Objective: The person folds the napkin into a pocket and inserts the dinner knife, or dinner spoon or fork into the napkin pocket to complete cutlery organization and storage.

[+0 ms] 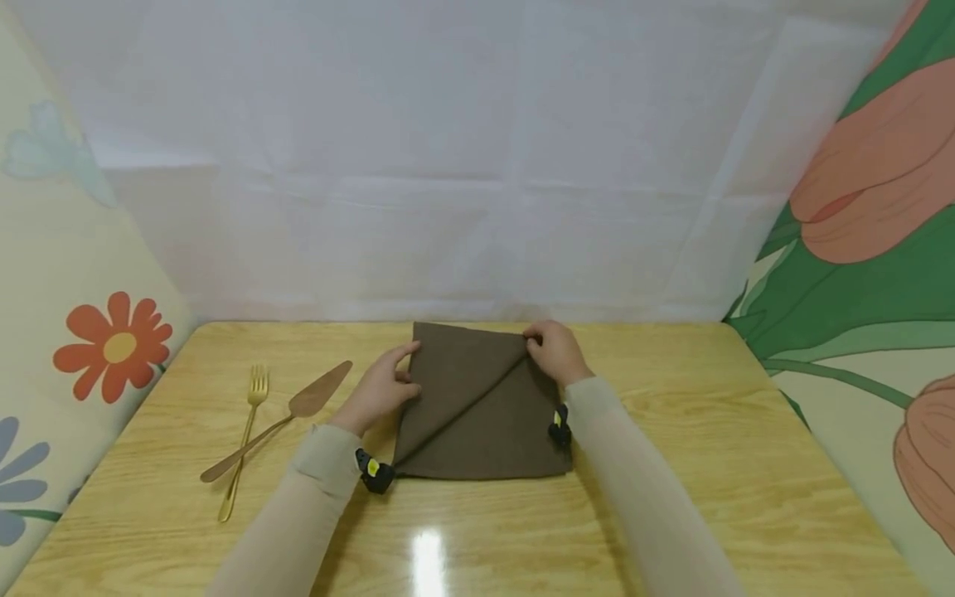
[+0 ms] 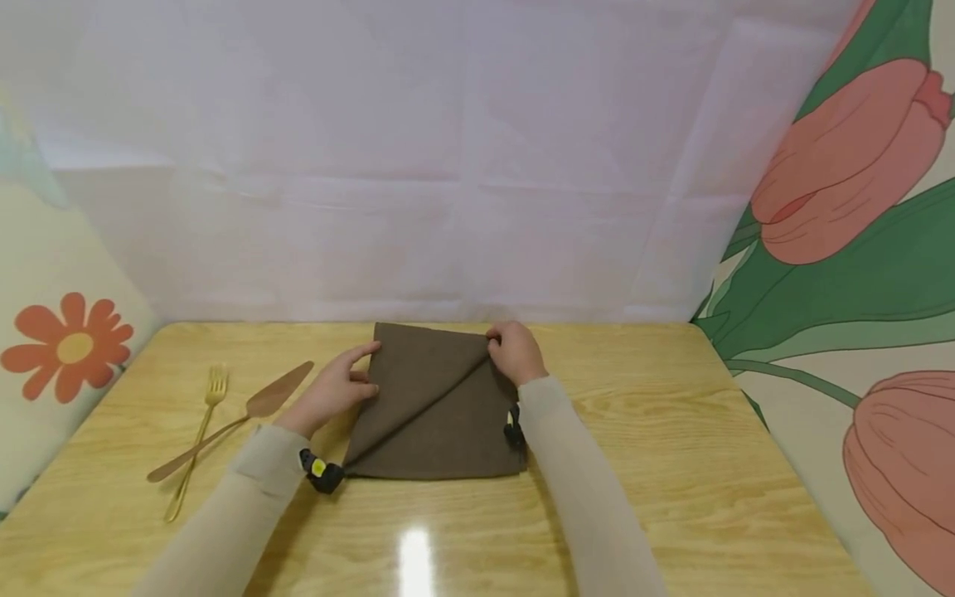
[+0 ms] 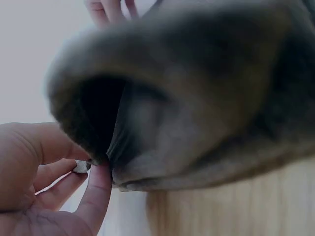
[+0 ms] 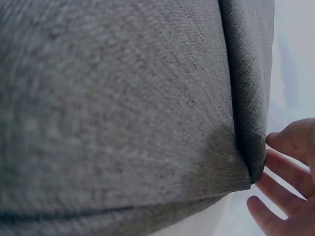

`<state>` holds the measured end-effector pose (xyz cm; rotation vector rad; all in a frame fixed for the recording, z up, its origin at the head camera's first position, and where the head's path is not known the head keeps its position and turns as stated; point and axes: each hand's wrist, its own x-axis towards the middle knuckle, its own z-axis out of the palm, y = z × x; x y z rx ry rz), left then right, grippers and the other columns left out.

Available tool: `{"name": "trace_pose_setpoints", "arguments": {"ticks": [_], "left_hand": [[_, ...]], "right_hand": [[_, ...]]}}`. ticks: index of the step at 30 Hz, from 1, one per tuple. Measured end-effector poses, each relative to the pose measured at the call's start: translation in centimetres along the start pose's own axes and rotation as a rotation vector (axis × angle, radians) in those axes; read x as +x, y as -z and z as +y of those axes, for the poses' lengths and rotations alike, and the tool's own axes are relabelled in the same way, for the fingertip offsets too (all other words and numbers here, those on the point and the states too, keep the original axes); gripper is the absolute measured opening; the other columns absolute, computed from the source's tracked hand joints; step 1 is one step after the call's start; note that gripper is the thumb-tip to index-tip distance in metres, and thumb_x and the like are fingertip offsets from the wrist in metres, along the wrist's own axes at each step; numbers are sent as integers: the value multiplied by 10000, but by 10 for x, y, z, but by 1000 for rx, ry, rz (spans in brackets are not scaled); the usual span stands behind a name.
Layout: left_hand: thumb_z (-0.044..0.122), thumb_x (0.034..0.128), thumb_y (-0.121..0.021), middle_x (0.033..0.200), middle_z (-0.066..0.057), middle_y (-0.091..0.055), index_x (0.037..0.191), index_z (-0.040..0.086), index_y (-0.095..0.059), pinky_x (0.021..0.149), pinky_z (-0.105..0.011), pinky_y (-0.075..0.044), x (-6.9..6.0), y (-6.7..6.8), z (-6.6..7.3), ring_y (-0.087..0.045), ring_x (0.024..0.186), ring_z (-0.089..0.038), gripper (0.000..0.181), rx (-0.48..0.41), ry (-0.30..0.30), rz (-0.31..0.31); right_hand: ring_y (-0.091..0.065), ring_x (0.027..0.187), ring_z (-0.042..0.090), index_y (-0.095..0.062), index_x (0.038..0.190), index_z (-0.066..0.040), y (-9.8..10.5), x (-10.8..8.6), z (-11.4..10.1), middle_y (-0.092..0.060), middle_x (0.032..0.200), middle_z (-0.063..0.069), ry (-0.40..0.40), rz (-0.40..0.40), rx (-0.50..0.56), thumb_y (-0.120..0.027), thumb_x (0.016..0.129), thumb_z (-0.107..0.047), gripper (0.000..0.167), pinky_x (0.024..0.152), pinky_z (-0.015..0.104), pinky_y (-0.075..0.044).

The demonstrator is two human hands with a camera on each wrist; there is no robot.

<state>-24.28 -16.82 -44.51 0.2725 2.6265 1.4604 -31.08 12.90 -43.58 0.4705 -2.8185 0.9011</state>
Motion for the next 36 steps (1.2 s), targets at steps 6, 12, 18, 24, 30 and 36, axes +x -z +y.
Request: {"name": "trace_pose_setpoints", "arguments": {"ticks": [6,12,18,24,30,36], "left_hand": [[-92,900,-626,1502,-369,-334,1527,-89,-329,861,-464,-534,1,-1,-2,-571,1123,-426,694,95,-18,10],[-45,930,-641,1443,-394,-369,1481,-107,-399,924,-518,-524,-4,-1,2,-559,1165,-458,605,212,-10,23],[15,960,-620,1420,-333,-464,1373,-96,-543,1076,-585,-407,-15,-15,27,-473,1296,-495,435,436,-170,36],[15,1013,-554,1499,-254,-453,1423,-72,-511,1121,-549,-376,-29,-39,44,-440,1376,-431,422,535,-313,-159],[31,1042,-532,1594,-222,-339,1509,-52,-408,1131,-616,-323,-40,-48,41,-332,1454,-421,490,601,-303,-332],[9,1048,-494,1605,-227,-315,1527,-55,-373,1145,-635,-278,-45,-44,31,-292,1472,-427,498,595,-259,-396]], "right_hand": [[-609,1183,365,-695,1224,41,1,-4,-4,-661,1250,209,-20,-93,-40,-585,997,-45,266,1014,477,-486],[-536,1288,374,-647,1303,46,2,-4,-11,-597,1351,226,4,-178,-115,-589,1004,-65,324,1088,478,-429],[-479,1352,386,-612,1354,29,5,-12,-27,-514,1447,242,79,-269,-182,-584,1002,-89,372,1119,493,-396],[-393,1427,374,-505,1471,-20,5,-32,-45,-378,1569,211,73,-414,-219,-612,1028,-176,482,1145,500,-361],[-265,1504,346,-381,1560,-66,3,-50,-50,-243,1652,153,93,-556,-248,-582,1049,-298,596,1189,496,-291],[-182,1530,343,-327,1587,-87,-1,-53,-47,-201,1668,134,67,-604,-262,-579,1047,-335,645,1215,499,-227]]}}
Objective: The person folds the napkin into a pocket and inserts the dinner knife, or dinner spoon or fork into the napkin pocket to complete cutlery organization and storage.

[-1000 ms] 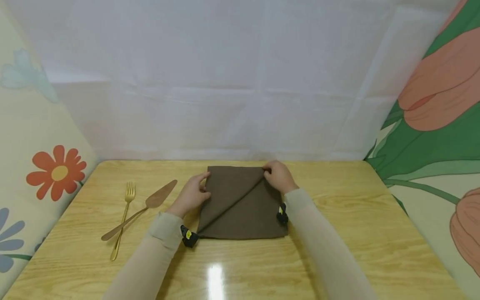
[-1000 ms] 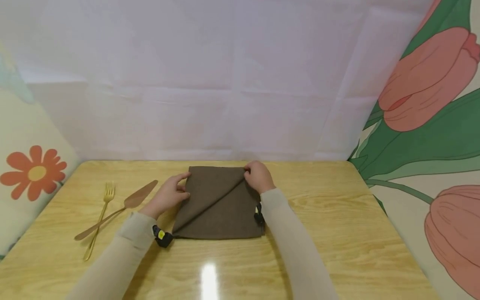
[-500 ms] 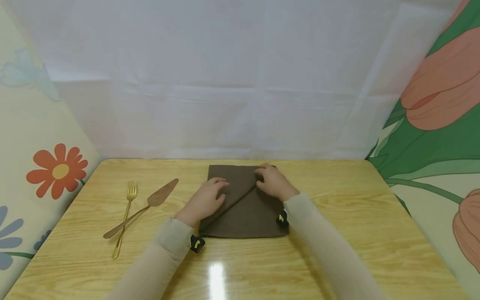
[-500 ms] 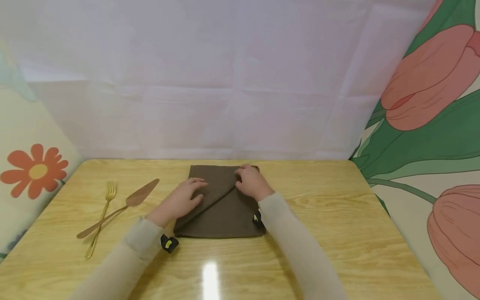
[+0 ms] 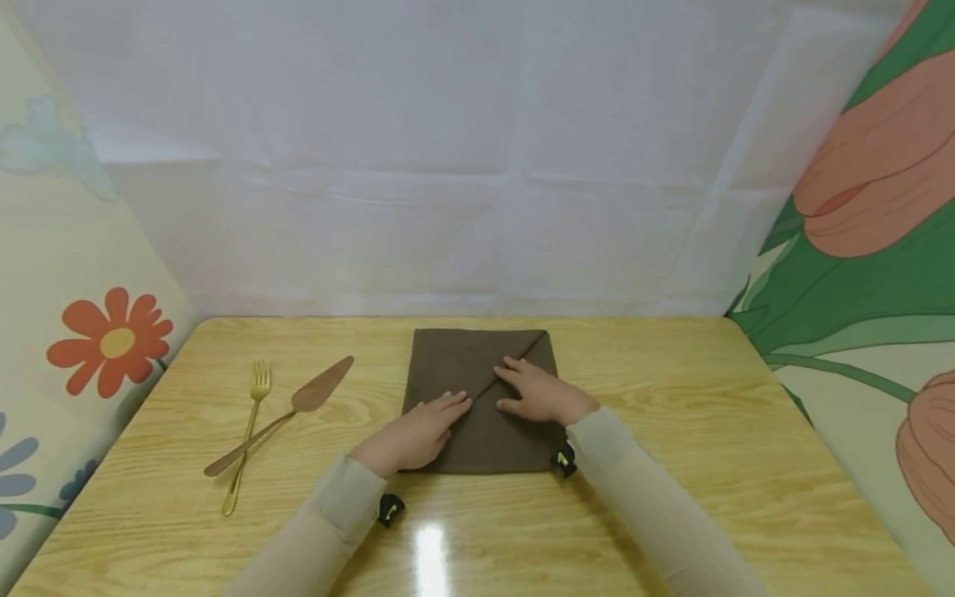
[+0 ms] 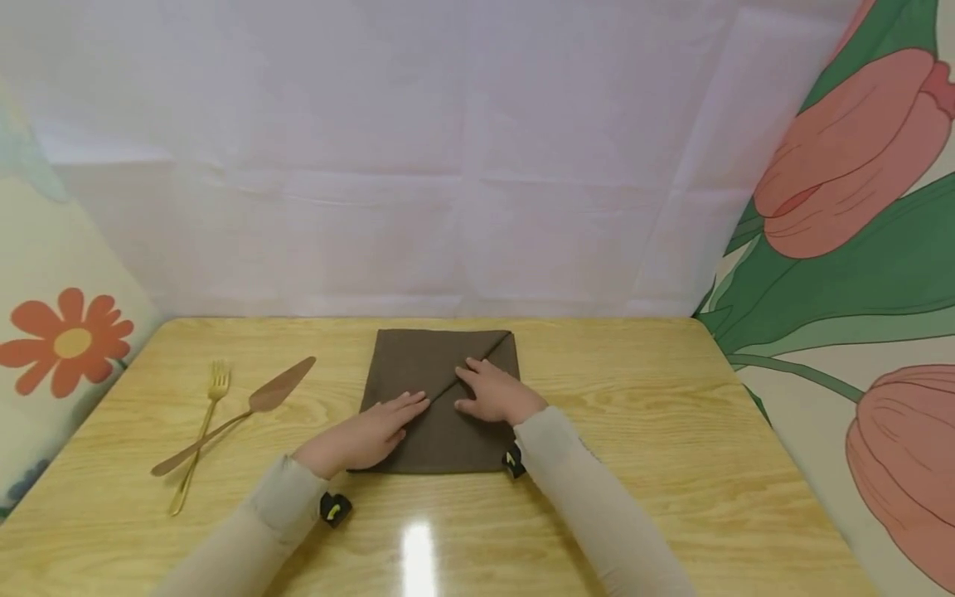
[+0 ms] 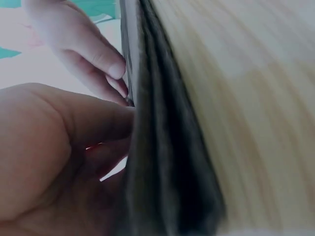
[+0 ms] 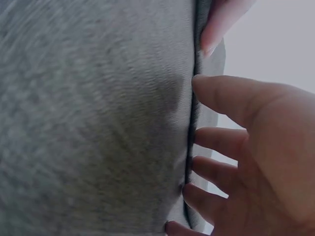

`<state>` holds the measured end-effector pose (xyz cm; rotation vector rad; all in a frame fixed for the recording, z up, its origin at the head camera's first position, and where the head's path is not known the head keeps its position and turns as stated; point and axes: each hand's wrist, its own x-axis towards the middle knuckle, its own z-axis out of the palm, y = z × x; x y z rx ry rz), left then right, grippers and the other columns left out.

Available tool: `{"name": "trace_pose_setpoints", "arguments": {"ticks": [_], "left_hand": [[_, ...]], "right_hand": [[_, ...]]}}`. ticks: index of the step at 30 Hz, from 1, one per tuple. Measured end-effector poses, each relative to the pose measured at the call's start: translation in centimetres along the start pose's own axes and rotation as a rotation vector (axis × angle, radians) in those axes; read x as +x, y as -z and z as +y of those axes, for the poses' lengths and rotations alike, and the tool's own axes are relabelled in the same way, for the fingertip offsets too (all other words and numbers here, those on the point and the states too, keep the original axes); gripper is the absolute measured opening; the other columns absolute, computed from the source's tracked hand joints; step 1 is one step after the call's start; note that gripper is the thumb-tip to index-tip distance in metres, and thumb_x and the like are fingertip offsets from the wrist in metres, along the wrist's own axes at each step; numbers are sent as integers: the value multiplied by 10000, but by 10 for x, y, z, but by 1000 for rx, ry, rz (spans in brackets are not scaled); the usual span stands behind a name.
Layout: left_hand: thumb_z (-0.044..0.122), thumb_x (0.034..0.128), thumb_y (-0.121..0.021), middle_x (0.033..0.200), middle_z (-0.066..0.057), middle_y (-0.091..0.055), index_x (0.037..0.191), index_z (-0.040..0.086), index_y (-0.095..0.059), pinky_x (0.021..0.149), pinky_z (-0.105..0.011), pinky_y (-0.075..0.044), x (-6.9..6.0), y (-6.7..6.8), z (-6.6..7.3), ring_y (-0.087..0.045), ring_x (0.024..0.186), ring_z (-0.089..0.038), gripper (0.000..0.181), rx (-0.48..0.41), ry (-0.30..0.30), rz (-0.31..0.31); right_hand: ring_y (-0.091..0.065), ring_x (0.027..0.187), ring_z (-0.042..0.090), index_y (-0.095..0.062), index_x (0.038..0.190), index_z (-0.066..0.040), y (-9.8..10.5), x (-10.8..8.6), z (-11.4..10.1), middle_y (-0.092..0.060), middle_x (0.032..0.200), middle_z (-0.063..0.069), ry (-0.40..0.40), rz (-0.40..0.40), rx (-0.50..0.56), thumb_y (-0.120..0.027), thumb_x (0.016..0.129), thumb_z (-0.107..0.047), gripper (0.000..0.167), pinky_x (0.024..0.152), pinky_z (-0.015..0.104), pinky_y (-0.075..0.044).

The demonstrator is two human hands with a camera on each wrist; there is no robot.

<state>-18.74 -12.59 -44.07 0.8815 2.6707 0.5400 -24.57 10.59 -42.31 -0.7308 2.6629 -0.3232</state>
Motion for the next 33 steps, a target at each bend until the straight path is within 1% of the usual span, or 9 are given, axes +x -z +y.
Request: {"name": "trace_pose_setpoints", "arguments": {"ticks": [5,10,15,17,19,22,24,27,33], "left_hand": [[-50,1044,-437,1608,-231,-305,1534,-53,-360,1167,-610,-252,-10,3,-5,-254,1484,-433,495,-37,-5,-16],[-76,1043,-389,1599,-235,-322,1519,-58,-387,1169,-592,-261,-22,3,-2,-260,1478,-444,476,-16,-8,-9],[-156,989,-429,1583,-256,-336,1504,-61,-413,1151,-585,-299,-33,0,-3,-280,1464,-462,524,45,-5,3],[-197,957,-445,1578,-263,-341,1498,-65,-420,1144,-582,-313,-38,-1,-3,-286,1459,-466,557,53,-3,7],[-207,950,-431,1579,-266,-337,1498,-69,-418,1144,-578,-313,-43,-1,-4,-286,1460,-463,565,49,3,9],[-216,922,-434,1559,-289,-357,1478,-92,-432,1127,-579,-333,-50,-2,-4,-318,1440,-479,569,67,-20,26],[-190,931,-438,1549,-297,-367,1470,-102,-436,1123,-572,-340,-54,-2,-4,-340,1429,-477,546,84,-31,32],[-148,957,-455,1527,-309,-393,1451,-117,-451,1105,-572,-363,-60,-3,-4,-381,1401,-485,495,105,-52,39],[-110,995,-473,1518,-298,-413,1432,-122,-472,1080,-591,-384,-73,-4,-3,-412,1382,-479,437,106,-40,30]], "right_hand": [[-127,1542,339,-276,1612,-148,-3,1,4,-156,1686,86,-28,-35,-22,-569,1047,-364,672,1218,527,-199],[-98,1543,352,-270,1617,-190,-2,1,6,-136,1690,81,-50,-43,-23,-558,1049,-387,667,1216,553,-183],[-81,1543,368,-267,1619,-199,-2,4,8,-122,1690,102,-82,-15,-55,-543,1048,-422,672,1214,561,-181],[-71,1545,363,-267,1618,-198,-1,7,9,-111,1691,104,-103,7,-82,-537,1044,-446,681,1211,575,-178],[-69,1546,359,-267,1618,-194,-1,10,11,-103,1692,107,-125,26,-113,-527,1042,-469,689,1204,592,-183],[-90,1544,360,-281,1613,-175,0,13,15,-111,1689,124,-152,53,-141,-521,1037,-498,703,1195,607,-193],[-94,1545,356,-273,1615,-166,1,16,17,-103,1689,131,-170,59,-156,-511,1033,-521,721,1197,600,-196],[-94,1547,344,-264,1616,-148,3,19,20,-90,1690,141,-191,64,-143,-513,1024,-543,754,1202,589,-192],[-103,1544,344,-201,1625,-106,6,21,27,-67,1684,178,-196,51,-70,-511,1019,-562,819,1208,559,-205]]}}
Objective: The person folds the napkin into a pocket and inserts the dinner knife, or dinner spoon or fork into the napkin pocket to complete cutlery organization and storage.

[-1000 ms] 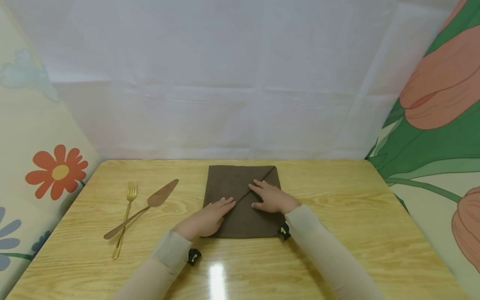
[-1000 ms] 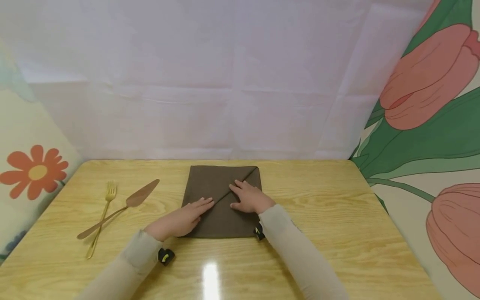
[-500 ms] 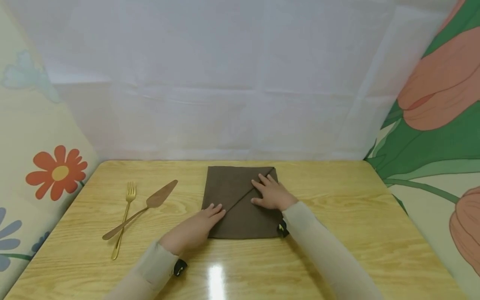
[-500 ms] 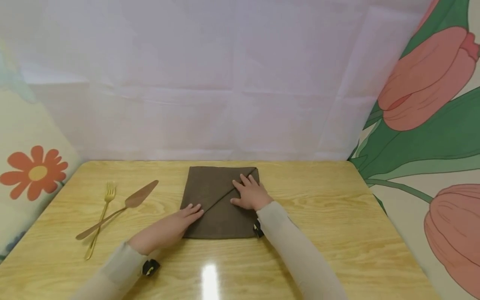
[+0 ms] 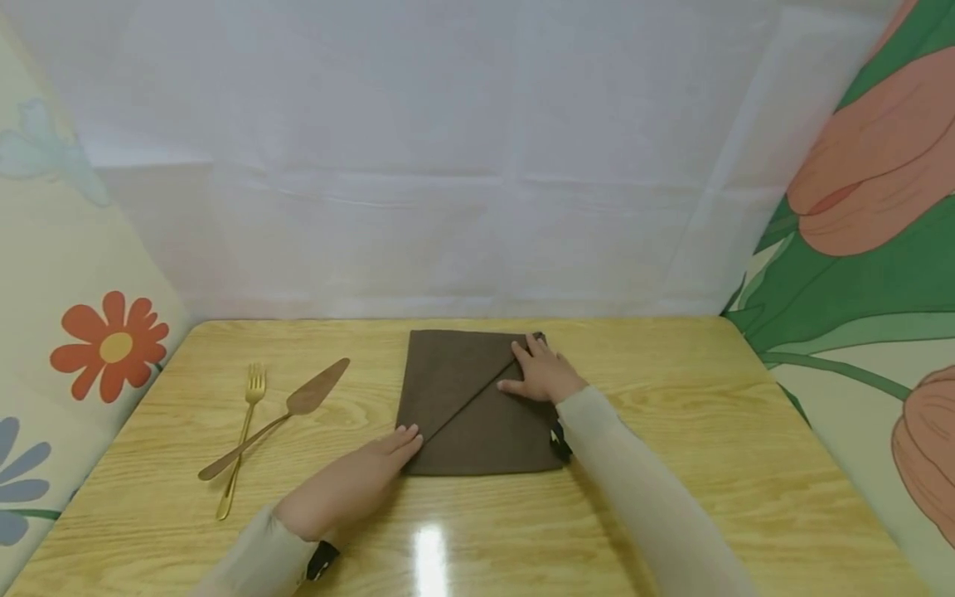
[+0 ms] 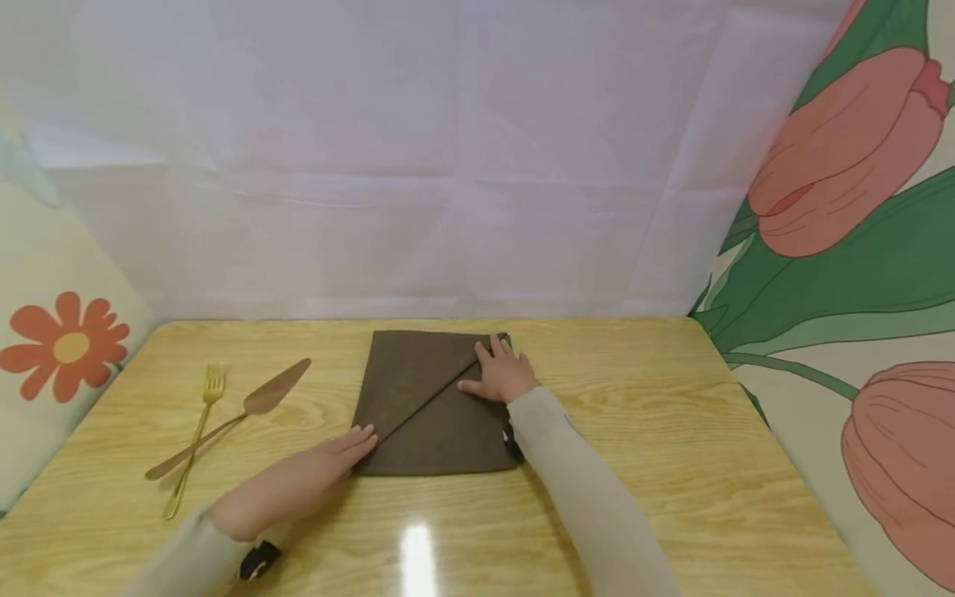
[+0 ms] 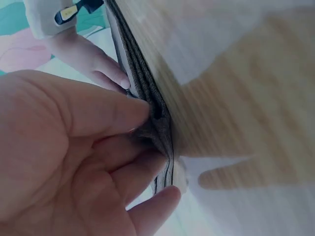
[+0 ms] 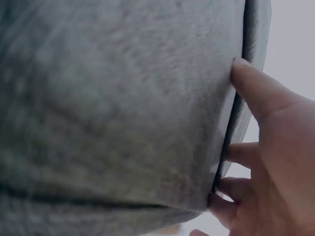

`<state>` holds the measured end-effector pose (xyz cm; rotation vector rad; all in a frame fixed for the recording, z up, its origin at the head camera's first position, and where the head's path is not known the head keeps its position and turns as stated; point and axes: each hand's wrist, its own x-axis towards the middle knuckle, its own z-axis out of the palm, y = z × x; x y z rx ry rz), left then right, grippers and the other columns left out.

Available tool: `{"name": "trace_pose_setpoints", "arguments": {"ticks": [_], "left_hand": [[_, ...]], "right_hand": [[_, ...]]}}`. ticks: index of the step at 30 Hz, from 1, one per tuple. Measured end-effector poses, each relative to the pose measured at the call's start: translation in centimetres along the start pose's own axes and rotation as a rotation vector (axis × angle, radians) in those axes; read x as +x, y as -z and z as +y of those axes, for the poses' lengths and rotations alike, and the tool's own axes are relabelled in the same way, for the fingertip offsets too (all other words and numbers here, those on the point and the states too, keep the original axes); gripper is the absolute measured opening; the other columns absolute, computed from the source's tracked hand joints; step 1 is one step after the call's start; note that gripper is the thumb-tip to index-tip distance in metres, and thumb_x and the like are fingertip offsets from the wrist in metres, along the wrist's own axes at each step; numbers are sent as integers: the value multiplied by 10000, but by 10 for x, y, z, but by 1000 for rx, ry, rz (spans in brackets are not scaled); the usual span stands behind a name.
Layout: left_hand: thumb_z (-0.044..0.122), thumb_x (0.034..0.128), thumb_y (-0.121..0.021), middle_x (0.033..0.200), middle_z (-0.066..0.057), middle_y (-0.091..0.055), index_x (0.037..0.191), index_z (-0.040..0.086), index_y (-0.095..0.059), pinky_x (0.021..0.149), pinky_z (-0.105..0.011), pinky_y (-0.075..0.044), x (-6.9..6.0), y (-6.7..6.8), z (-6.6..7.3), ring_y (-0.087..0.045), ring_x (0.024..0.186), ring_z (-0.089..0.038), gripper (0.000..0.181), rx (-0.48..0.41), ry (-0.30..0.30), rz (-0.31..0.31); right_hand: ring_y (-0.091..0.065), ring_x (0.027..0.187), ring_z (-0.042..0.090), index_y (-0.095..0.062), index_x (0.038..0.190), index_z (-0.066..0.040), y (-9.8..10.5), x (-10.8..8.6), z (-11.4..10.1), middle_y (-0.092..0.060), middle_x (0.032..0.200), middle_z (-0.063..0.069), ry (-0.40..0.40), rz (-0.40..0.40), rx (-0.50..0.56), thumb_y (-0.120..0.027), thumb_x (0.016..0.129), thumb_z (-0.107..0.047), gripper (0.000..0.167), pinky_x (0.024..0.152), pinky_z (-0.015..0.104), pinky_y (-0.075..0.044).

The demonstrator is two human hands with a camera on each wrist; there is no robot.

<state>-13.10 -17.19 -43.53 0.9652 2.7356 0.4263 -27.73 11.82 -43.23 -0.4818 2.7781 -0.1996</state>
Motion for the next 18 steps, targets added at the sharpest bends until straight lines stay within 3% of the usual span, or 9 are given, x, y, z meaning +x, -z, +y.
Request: {"name": "trace_pose_setpoints", "arguments": {"ticks": [8,18], "left_hand": [[-140,972,-501,1501,-291,-441,1408,-117,-507,1039,-609,-413,-15,2,5,-477,1325,-477,437,9,36,-26],[-172,955,-510,1481,-282,-472,1386,-113,-535,1010,-621,-433,-17,3,9,-528,1273,-476,436,25,36,-11]], "right_hand": [[-49,1548,350,-137,1631,-92,-1,2,3,-24,1682,191,22,-31,30,-491,1027,-562,843,1221,520,-191],[-36,1548,353,-133,1630,-88,-2,-2,4,-26,1684,181,35,-25,41,-473,1046,-531,808,1226,520,-170]]}}
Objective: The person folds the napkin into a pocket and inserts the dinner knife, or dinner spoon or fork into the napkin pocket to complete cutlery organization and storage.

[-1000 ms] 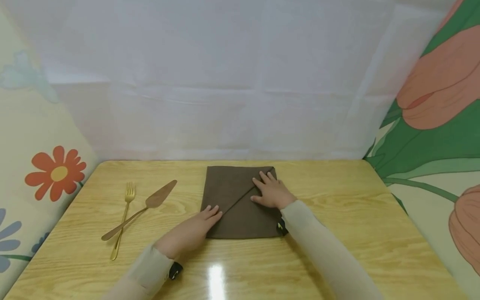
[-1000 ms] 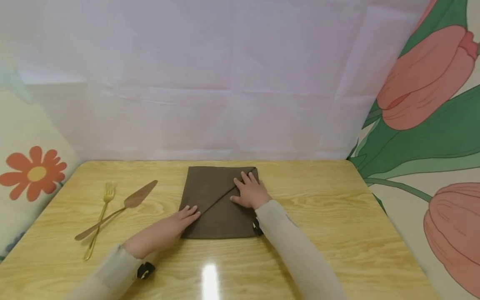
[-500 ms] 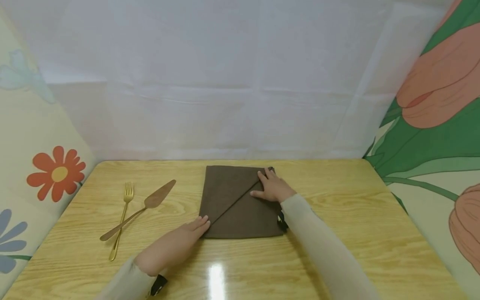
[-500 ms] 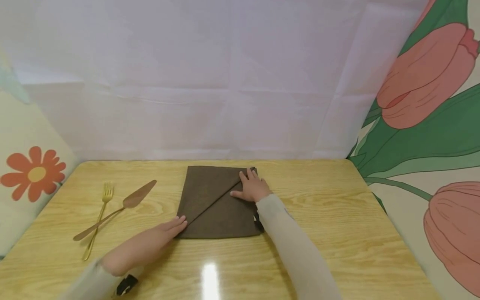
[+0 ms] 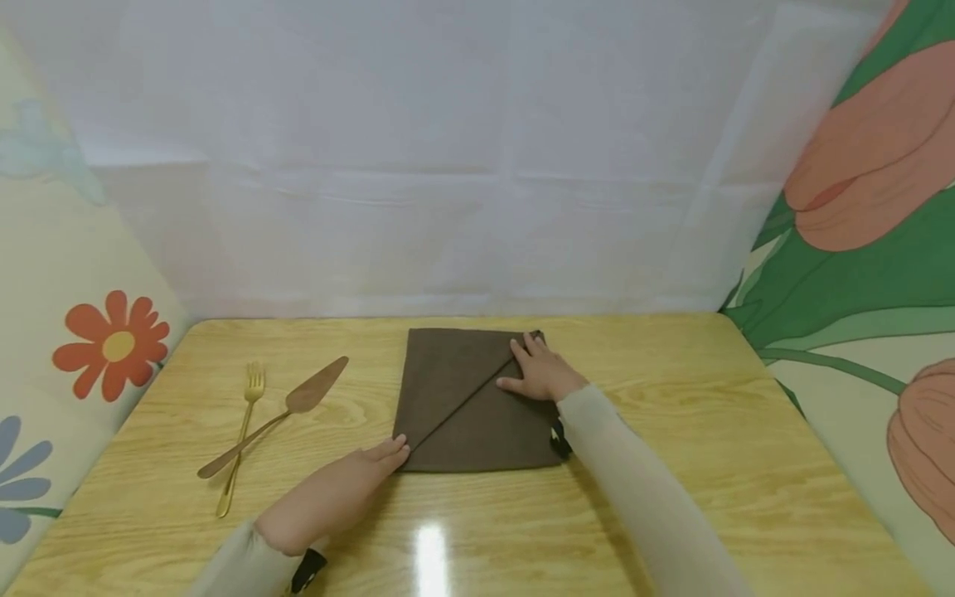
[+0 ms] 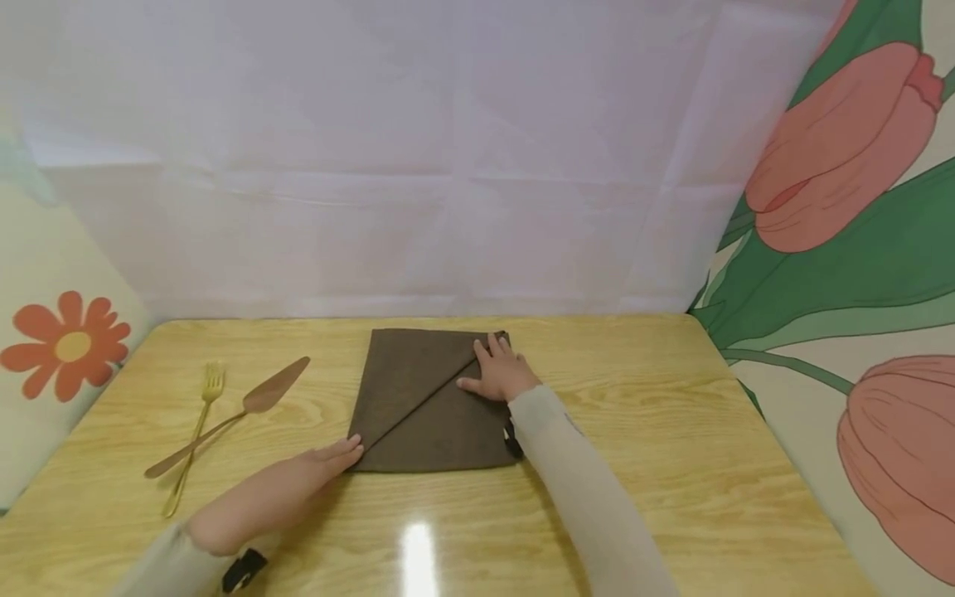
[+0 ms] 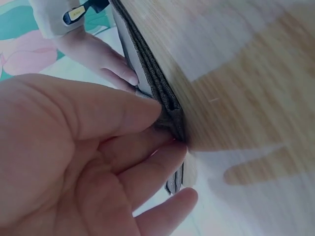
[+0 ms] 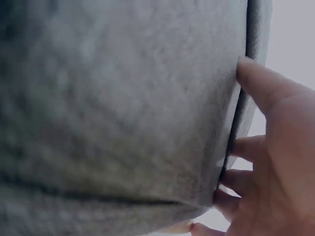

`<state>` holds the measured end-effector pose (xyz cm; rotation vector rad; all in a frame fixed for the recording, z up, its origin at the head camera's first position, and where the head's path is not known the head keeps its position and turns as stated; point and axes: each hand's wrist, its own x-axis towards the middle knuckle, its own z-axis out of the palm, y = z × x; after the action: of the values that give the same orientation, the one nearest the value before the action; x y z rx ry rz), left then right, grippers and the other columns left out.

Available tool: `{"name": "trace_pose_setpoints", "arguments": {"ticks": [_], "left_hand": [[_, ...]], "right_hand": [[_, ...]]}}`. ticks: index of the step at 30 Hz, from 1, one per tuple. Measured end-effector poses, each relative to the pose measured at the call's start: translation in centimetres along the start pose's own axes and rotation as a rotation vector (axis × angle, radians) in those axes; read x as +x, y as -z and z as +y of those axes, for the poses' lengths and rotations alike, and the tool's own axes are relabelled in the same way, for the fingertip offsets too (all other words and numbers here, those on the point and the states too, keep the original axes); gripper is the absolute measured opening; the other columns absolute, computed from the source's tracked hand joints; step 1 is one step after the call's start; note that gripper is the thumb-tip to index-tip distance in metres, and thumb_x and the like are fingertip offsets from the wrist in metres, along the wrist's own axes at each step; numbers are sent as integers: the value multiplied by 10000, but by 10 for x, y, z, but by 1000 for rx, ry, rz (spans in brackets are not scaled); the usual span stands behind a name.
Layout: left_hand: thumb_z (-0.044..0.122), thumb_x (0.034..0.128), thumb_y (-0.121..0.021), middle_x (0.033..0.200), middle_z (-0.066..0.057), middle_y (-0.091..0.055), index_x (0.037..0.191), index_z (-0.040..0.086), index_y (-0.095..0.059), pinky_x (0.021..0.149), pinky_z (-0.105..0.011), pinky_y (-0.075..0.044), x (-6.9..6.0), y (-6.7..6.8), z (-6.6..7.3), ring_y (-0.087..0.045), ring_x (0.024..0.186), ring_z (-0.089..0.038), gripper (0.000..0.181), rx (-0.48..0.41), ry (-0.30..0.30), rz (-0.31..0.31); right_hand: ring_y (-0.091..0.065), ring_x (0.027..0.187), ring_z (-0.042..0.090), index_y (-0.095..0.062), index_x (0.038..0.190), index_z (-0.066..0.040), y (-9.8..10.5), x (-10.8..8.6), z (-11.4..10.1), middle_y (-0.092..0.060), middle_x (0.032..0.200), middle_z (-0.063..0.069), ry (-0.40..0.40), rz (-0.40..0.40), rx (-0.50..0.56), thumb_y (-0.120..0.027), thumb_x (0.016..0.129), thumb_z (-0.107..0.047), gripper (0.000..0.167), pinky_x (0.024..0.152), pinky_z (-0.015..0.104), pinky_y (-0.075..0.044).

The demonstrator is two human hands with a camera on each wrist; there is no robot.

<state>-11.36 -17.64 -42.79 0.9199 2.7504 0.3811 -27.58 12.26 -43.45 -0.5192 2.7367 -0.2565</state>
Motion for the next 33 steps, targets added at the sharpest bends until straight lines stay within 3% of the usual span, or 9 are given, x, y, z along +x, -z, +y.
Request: {"name": "trace_pose_setpoints", "arguments": {"ticks": [7,10,14,20,25,31,33], "left_hand": [[-172,938,-542,1425,-281,-532,1344,-115,-575,970,-528,-501,4,0,-1,-572,1235,-440,412,74,-15,25],[-156,946,-542,1422,-286,-532,1341,-111,-580,967,-513,-505,7,1,0,-574,1231,-441,399,61,2,27],[-70,977,-564,1417,-269,-545,1335,-95,-597,987,-531,-490,8,2,-2,-568,1249,-434,360,-13,28,47],[26,1000,-562,1335,-210,-632,1293,-54,-651,1000,-547,-483,11,9,-16,-604,1219,-413,316,-151,32,94],[67,1020,-547,1246,-178,-687,1268,-15,-679,924,-504,-539,19,21,-30,-664,1110,-341,293,-259,67,137],[88,1046,-538,1241,-197,-677,1302,-31,-636,823,-466,-572,31,36,-47,-663,1058,-342,299,-430,166,310],[85,1048,-532,1256,-215,-664,1315,-40,-620,814,-460,-569,38,38,-54,-652,1073,-364,308,-474,191,342]], "right_hand": [[-103,1543,351,-224,1615,-80,-1,-12,-20,-129,1683,139,16,-23,-10,-495,1076,-377,672,1214,560,-182],[-118,1547,317,-261,1610,-104,-4,-17,-31,-159,1684,99,23,-32,-14,-519,1068,-359,652,1211,579,-173],[-139,1547,287,-280,1607,-121,-13,-23,-42,-173,1682,79,53,-32,-16,-536,1061,-363,650,1210,571,-187],[-170,1540,285,-293,1602,-109,-27,-35,-61,-185,1678,96,116,-10,-10,-552,1053,-368,659,1204,550,-228],[-154,1544,258,-295,1606,-145,-35,-46,-77,-174,1683,61,152,-29,1,-573,1042,-385,674,1218,523,-204],[-171,1538,282,-349,1577,-85,-45,-56,-94,-209,1666,122,191,-12,39,-592,1032,-390,670,1219,471,-227],[-219,1524,304,-407,1541,-41,-46,-58,-100,-267,1640,159,205,22,50,-605,1027,-378,646,1206,444,-270]]}}
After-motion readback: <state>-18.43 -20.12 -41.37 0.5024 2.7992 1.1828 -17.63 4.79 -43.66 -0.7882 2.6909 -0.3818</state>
